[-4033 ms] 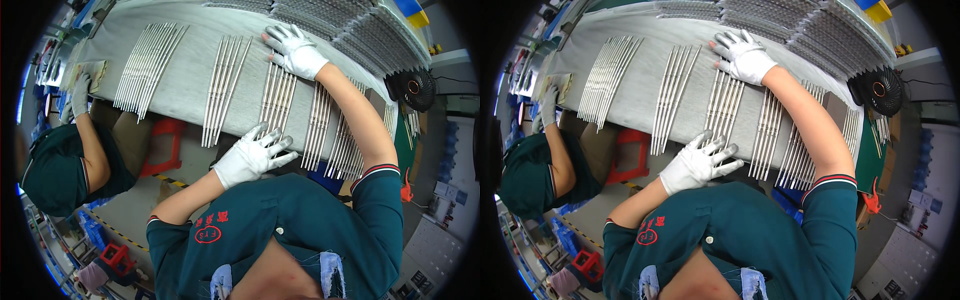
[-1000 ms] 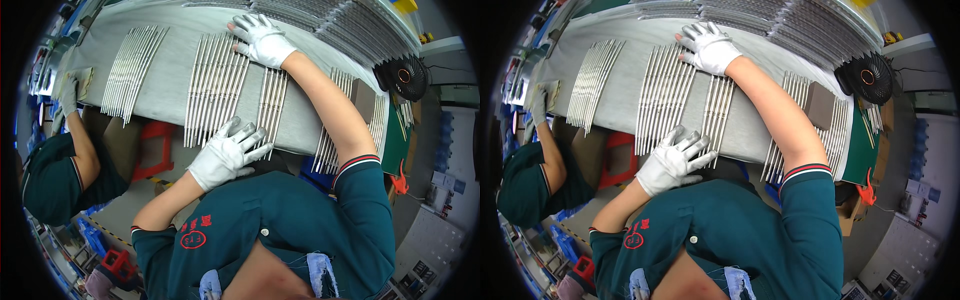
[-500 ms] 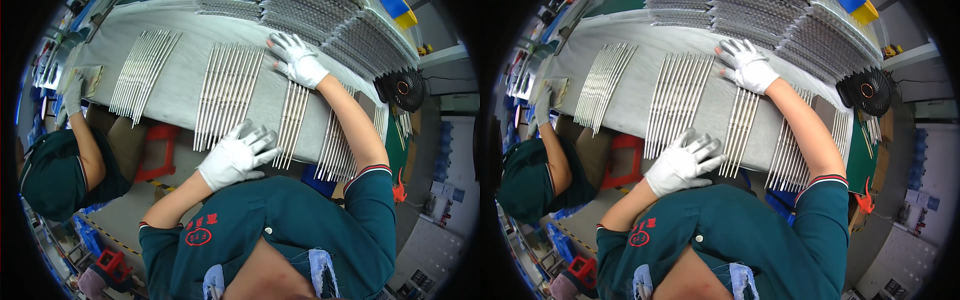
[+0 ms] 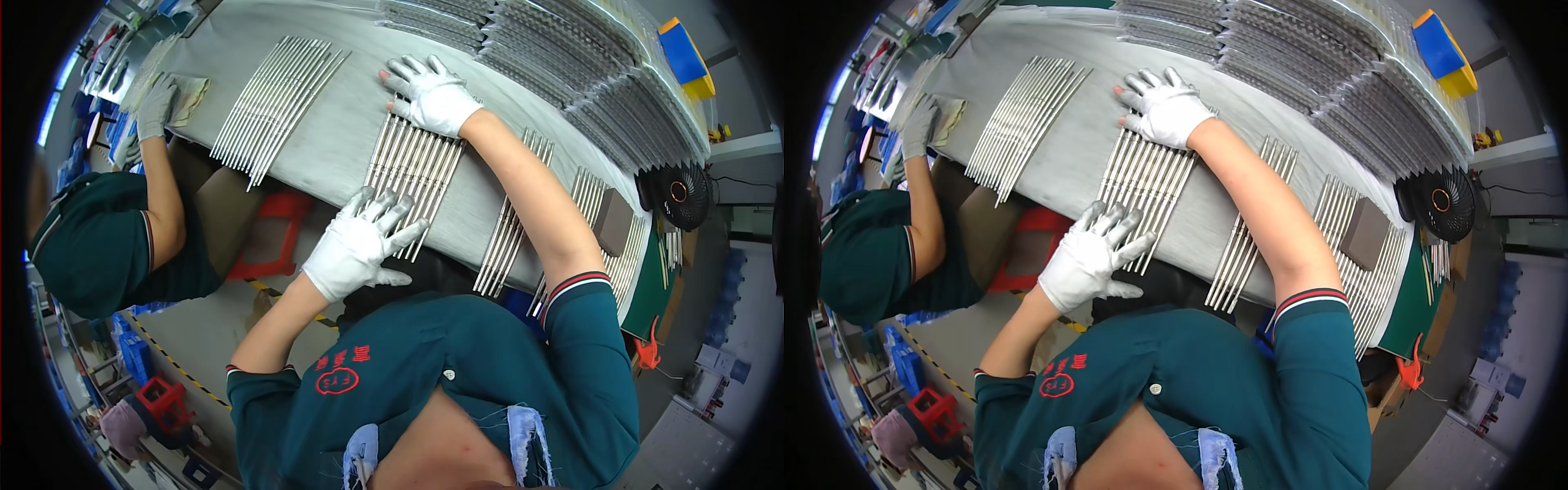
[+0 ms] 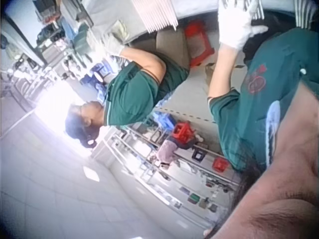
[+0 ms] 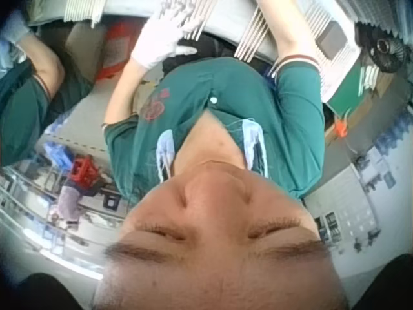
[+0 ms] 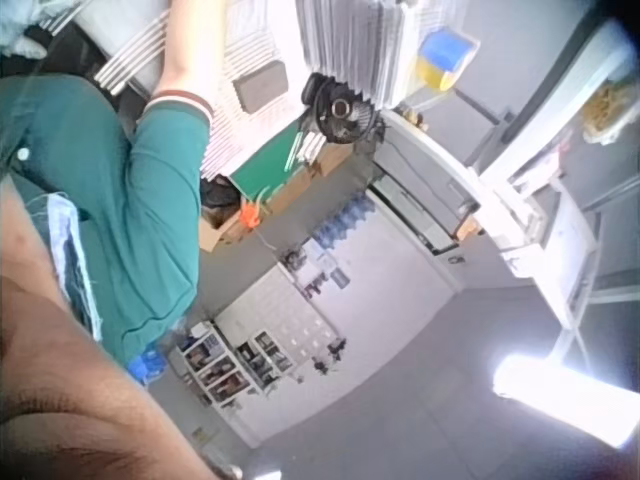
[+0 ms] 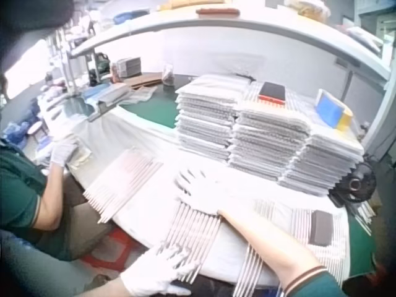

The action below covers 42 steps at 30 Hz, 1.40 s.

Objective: The person arranges numerous long, thin metal rods on a white cloth-covered table. They use a rectangular block to align the rods into neat, parallel rows and occasionally pick up bundles of rods to reposition them.

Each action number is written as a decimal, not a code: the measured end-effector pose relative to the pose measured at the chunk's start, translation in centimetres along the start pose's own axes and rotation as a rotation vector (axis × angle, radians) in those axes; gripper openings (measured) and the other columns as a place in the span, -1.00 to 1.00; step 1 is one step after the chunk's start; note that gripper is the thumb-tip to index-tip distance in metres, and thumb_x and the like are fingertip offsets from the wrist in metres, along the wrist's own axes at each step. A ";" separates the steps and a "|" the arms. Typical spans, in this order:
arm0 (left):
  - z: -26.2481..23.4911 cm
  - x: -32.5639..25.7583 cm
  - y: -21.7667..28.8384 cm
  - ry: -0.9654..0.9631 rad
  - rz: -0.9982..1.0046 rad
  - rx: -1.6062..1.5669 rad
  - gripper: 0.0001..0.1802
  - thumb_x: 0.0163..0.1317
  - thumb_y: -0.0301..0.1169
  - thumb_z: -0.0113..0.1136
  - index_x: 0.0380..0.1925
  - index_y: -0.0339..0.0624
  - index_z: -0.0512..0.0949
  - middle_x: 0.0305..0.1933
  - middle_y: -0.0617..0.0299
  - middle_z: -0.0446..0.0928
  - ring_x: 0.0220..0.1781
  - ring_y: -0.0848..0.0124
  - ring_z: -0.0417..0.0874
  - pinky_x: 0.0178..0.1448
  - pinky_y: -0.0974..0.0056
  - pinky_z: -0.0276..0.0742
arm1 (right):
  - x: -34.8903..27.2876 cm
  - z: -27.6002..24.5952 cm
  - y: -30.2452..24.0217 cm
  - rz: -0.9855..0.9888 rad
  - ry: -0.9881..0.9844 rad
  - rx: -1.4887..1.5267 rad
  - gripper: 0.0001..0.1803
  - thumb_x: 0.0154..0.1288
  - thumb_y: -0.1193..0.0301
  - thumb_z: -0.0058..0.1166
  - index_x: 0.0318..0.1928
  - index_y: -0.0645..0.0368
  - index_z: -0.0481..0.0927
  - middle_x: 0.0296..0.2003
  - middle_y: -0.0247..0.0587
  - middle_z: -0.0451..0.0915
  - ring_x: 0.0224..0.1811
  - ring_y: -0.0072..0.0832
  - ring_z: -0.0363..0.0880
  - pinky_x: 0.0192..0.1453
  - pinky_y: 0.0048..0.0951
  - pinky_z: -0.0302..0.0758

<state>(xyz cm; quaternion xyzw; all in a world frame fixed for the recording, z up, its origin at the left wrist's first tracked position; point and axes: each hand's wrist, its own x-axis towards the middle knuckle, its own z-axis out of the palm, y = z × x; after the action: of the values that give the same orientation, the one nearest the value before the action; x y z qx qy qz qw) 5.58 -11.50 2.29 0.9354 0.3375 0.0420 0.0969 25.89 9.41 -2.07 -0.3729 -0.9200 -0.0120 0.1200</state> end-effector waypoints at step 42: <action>0.9 2.2 2.2 -0.029 0.275 -0.129 -0.19 0.23 0.23 0.11 0.43 0.17 0.35 0.46 0.06 0.37 0.48 0.05 0.38 0.59 -0.11 0.13 | -5.3 -3.8 2.1 0.032 -0.175 0.141 -0.33 0.53 0.01 -0.10 0.50 0.06 0.29 0.53 0.03 0.16 0.60 -0.06 0.06 0.66 -0.05 -0.01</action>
<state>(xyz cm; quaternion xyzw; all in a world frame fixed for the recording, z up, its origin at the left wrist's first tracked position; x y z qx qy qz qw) 8.82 -11.87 1.88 0.9652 0.2011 0.0629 0.1548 31.84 6.86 0.20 -0.3776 -0.9195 0.0874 0.0653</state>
